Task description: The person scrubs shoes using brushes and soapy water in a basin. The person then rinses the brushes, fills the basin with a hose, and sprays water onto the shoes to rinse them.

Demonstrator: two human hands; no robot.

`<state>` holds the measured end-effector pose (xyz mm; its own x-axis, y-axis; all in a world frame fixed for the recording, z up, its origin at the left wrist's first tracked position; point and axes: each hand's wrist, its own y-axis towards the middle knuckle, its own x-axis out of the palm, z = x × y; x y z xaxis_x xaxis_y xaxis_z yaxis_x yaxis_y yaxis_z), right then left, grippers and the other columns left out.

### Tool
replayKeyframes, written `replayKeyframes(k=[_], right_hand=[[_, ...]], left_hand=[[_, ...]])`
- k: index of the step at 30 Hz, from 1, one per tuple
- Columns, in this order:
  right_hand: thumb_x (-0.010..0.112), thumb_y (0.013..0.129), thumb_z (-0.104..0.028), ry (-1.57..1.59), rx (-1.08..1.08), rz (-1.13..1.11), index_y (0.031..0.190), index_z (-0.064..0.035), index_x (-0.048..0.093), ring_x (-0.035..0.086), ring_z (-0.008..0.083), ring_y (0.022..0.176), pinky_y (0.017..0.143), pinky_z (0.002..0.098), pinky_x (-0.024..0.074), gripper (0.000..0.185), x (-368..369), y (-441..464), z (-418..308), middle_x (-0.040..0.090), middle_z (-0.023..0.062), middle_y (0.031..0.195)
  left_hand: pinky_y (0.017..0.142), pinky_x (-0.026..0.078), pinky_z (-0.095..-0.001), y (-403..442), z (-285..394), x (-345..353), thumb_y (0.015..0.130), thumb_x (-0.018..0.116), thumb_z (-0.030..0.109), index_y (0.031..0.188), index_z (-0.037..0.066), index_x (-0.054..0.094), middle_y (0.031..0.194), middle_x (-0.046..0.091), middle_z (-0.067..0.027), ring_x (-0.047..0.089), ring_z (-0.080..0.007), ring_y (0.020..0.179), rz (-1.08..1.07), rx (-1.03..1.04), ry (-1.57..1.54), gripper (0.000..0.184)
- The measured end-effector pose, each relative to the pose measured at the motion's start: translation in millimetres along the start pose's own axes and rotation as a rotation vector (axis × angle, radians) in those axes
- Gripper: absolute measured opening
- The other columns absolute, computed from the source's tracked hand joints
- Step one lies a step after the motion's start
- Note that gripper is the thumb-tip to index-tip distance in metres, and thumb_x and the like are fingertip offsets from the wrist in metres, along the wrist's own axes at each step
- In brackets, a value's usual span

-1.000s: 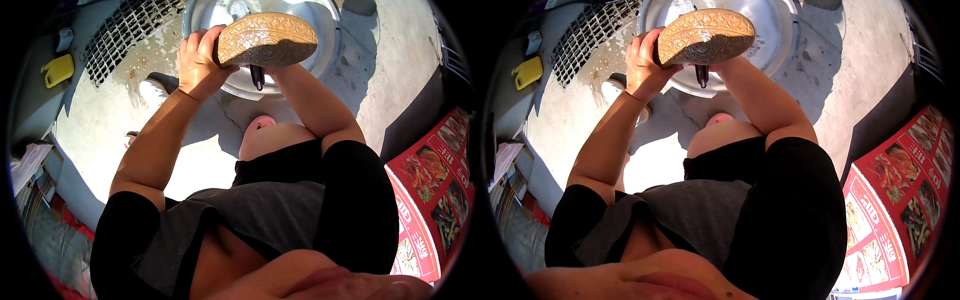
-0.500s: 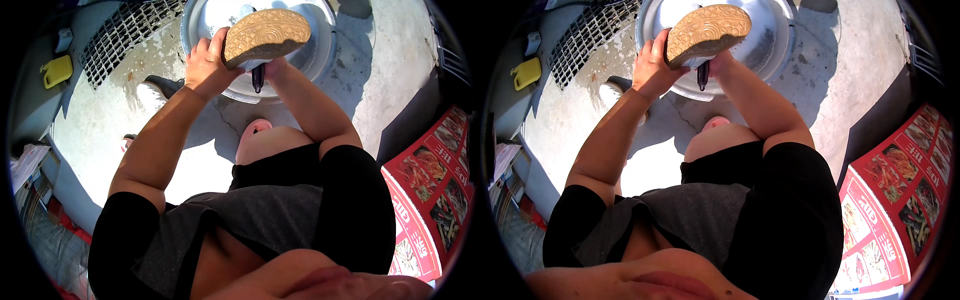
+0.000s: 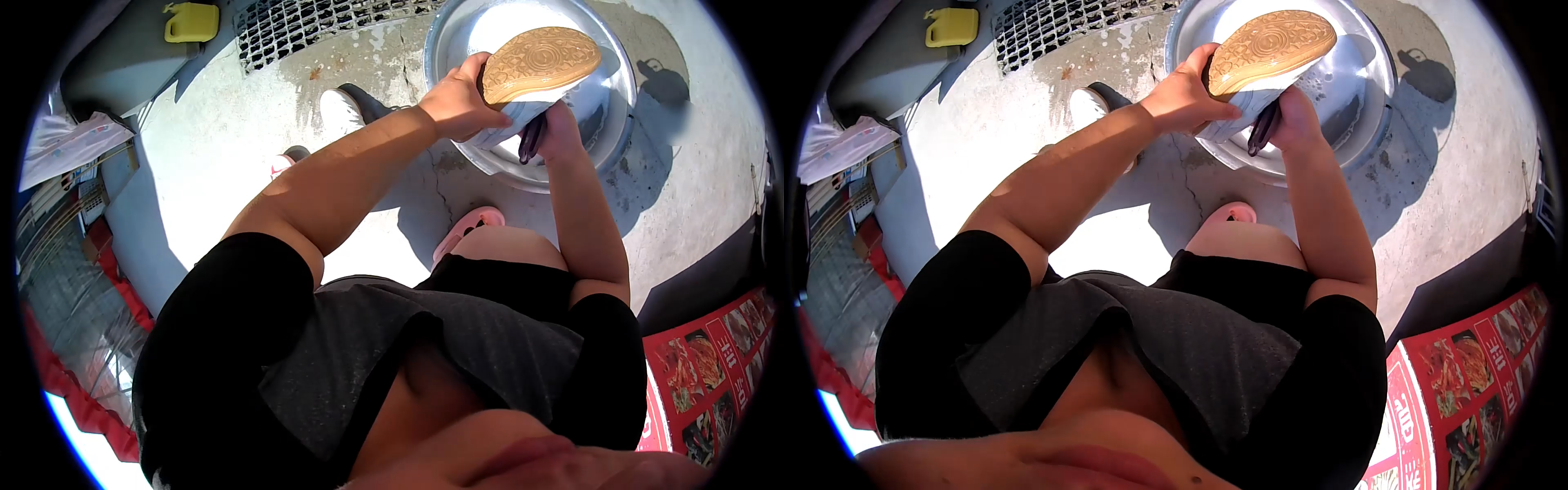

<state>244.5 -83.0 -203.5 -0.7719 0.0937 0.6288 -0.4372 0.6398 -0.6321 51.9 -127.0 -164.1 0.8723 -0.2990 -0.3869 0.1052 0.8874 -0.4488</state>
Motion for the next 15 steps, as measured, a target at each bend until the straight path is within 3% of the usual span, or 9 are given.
replayKeyframes(k=[2, 3, 4, 7, 9, 12, 15], right_hand=[[0.044, 0.101, -0.025, -0.016, 0.008, 0.077, 0.131, -0.0021, 0.047, 0.064, 0.0250, 0.105, 0.090, 0.0393, 0.0532, 0.038, 16, -19, -14, 0.062, 0.0118, 0.119], [0.045, 0.102, -0.021, 0.003, 0.037, -0.087, 0.130, -0.0028, 0.048, 0.063, 0.0238, 0.100, 0.087, 0.0392, 0.0518, 0.034, -16, -7, -22, 0.063, 0.0097, 0.113], [0.048, 0.101, -0.019, -0.021, 0.038, 0.001, 0.128, -0.0037, 0.049, 0.063, 0.0239, 0.095, 0.082, 0.0389, 0.0513, 0.030, 12, -28, -31, 0.064, 0.0087, 0.109], [0.050, 0.099, -0.014, -0.248, -0.119, 0.078, 0.125, -0.0022, 0.050, 0.063, 0.0243, 0.093, 0.079, 0.0371, 0.0506, 0.029, 39, -58, -40, 0.064, 0.0103, 0.106], [0.051, 0.097, -0.010, -0.368, -0.197, 0.198, 0.125, -0.0011, 0.051, 0.062, 0.0238, 0.091, 0.076, 0.0354, 0.0497, 0.029, 72, -77, -45, 0.064, 0.0105, 0.104], [0.052, 0.094, -0.006, -0.428, -0.318, 0.154, 0.123, 0.0001, 0.052, 0.060, 0.0213, 0.085, 0.073, 0.0330, 0.0480, 0.030, 101, -97, -49, 0.064, 0.0106, 0.100], [0.056, 0.090, -0.004, -0.495, -0.447, 0.066, 0.114, 0.0035, 0.056, 0.054, 0.0160, 0.070, 0.065, 0.0283, 0.0432, 0.025, 139, -109, -48, 0.059, 0.0087, 0.086]], left_hand=[[0.095, 0.047, -0.0338, -4, -1, -8, 0.067, 0.085, 0.028, 0.145, 0.000, 0.026, 0.122, 0.060, -0.0180, 0.060, -0.0242, 0.110, -0.017, -0.123, -0.320, 0.101], [0.096, 0.047, -0.0354, -2, -5, -3, 0.071, 0.082, 0.027, 0.143, 0.001, 0.032, 0.122, 0.061, -0.0172, 0.061, -0.0241, 0.110, -0.021, -0.161, -0.562, 0.092], [0.097, 0.047, -0.0370, 0, -12, -3, 0.075, 0.079, 0.025, 0.141, 0.001, 0.037, 0.122, 0.062, -0.0164, 0.061, -0.0239, 0.111, -0.033, -0.187, -0.807, 0.082], [0.097, 0.047, -0.0428, -16, -4, -34, 0.083, 0.069, 0.026, 0.134, 0.004, 0.049, 0.124, 0.062, -0.0135, 0.062, -0.0252, 0.110, -0.319, -0.291, -1.283, 0.059], [0.098, 0.048, -0.0460, -39, 8, -62, 0.086, 0.063, 0.029, 0.131, 0.006, 0.053, 0.126, 0.061, -0.0119, 0.062, -0.0269, 0.110, -0.353, -0.310, -1.418, 0.052], [0.099, 0.047, -0.0499, -70, 19, -111, 0.090, 0.055, 0.030, 0.132, 0.009, 0.053, 0.128, 0.060, -0.0109, 0.062, -0.0276, 0.110, -0.436, -0.315, -1.534, 0.048], [0.094, 0.049, -0.0500, -79, 15, -135, 0.091, 0.052, 0.034, 0.129, 0.008, 0.056, 0.121, 0.063, -0.0115, 0.063, -0.0292, 0.106, -0.542, -0.220, -1.687, 0.046]])
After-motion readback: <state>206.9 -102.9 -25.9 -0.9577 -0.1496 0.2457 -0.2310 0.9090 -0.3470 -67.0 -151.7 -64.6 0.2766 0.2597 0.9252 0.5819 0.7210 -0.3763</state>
